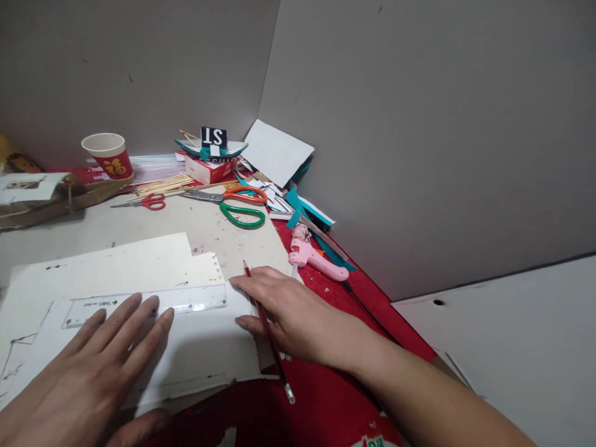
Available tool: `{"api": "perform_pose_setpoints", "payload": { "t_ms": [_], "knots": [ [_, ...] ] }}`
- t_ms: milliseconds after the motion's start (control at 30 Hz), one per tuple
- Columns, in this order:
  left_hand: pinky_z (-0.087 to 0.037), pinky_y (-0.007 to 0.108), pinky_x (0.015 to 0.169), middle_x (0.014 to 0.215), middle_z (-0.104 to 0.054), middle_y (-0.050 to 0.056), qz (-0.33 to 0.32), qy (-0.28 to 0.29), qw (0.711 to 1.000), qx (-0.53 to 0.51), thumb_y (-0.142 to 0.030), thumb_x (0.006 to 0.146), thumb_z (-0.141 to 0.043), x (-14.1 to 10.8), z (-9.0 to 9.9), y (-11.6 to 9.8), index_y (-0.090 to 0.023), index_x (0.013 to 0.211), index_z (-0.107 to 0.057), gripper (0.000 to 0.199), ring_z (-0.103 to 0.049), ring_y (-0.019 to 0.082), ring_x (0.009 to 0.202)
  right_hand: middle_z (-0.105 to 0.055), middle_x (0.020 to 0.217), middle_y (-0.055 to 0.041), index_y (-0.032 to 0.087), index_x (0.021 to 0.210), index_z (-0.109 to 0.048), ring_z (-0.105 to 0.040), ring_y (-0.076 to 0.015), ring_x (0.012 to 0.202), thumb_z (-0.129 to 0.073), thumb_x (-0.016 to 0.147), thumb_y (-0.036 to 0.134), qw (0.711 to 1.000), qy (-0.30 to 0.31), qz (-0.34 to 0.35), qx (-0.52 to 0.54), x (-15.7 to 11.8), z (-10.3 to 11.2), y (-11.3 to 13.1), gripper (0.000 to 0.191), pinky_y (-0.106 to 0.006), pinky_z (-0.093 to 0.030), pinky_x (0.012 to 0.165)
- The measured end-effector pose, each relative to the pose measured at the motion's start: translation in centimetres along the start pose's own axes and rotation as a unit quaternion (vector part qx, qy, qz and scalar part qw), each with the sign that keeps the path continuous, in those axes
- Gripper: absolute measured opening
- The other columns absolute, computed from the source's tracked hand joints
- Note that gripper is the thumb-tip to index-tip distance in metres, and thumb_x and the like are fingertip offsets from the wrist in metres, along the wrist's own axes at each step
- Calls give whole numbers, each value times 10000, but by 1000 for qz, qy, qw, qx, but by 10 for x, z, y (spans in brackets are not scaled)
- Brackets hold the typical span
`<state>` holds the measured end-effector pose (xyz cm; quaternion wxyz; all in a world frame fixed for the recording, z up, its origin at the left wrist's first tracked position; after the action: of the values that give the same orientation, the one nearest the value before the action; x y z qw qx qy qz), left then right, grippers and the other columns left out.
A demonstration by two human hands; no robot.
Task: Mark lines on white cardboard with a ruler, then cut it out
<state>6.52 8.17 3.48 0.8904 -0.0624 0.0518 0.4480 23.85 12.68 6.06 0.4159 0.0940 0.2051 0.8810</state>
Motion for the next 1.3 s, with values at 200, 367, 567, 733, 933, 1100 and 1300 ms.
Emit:
{"api": "perform_pose_setpoints", "payload": {
  "t_ms": [200,367,567,733,933,1100,1300],
  "knots": [
    [-449,668,991,1497,-427,197,12,0,1000,5,-527,782,-623,-3,-3,1,-181,1444,-494,758,-395,467,1363,-636,1288,-182,176,1357,-532,-529,-323,1282,-679,872,239,1000,4,13,-13,-2,-3,2,511,-479,-505,998],
    [-473,646,980,1481,-468,189,18,0,1000,-2,-550,770,-632,-4,-2,2,-188,1419,-533,750,-421,473,1348,-634,1288,-186,174,1357,-529,-527,-323,1283,-684,870,236,1000,11,11,-12,-2,-5,0,514,-482,-501,1000],
    [-503,613,967,1438,-504,213,23,15,1000,-2,-565,775,-614,-3,-2,5,-128,1386,-566,752,-471,471,1309,-631,1281,-193,142,1338,-532,-530,-315,1276,-695,860,217,1000,10,18,-14,-2,-4,1,510,-448,-507,996],
    [-483,641,972,1466,-492,181,16,3,1000,-16,-541,795,-612,-4,0,2,-190,1431,-514,733,-467,467,1319,-644,1268,-174,178,1345,-527,-538,-312,1267,-696,860,222,1000,0,18,-9,-3,-5,-1,516,-460,-511,985],
    [-423,708,984,1499,-422,212,15,5,1000,7,-546,791,-608,-2,-5,1,-159,1466,-447,795,-408,498,1346,-633,1292,-161,199,1359,-516,-531,-310,1276,-689,870,236,1000,4,13,-8,-3,-5,-2,521,-458,-496,1003],
    [-404,692,1010,1543,-342,211,8,-14,1000,24,-619,787,-598,-7,-9,2,-171,1498,-387,867,-339,484,1391,-625,1298,-169,177,1352,-521,-522,-305,1286,-689,871,235,1000,9,15,-11,-2,-5,0,513,-440,-490,1016],
    [-367,668,1055,1562,-303,208,-8,-30,999,20,-660,813,-555,-11,-11,-1,-169,1523,-322,894,-270,448,1435,-631,1288,-166,181,1349,-526,-526,-304,1286,-682,874,238,1000,6,13,-18,-2,-5,-1,503,-437,-499,1010]
  ]
}}
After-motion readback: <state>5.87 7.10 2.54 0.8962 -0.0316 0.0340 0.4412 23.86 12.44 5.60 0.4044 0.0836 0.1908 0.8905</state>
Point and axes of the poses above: each hand's wrist, its own x-axis towards the middle knuckle, its own z-axis out of the back of the hand, y = z × x, the point moved 9 cm from there along x, towards the middle knuckle
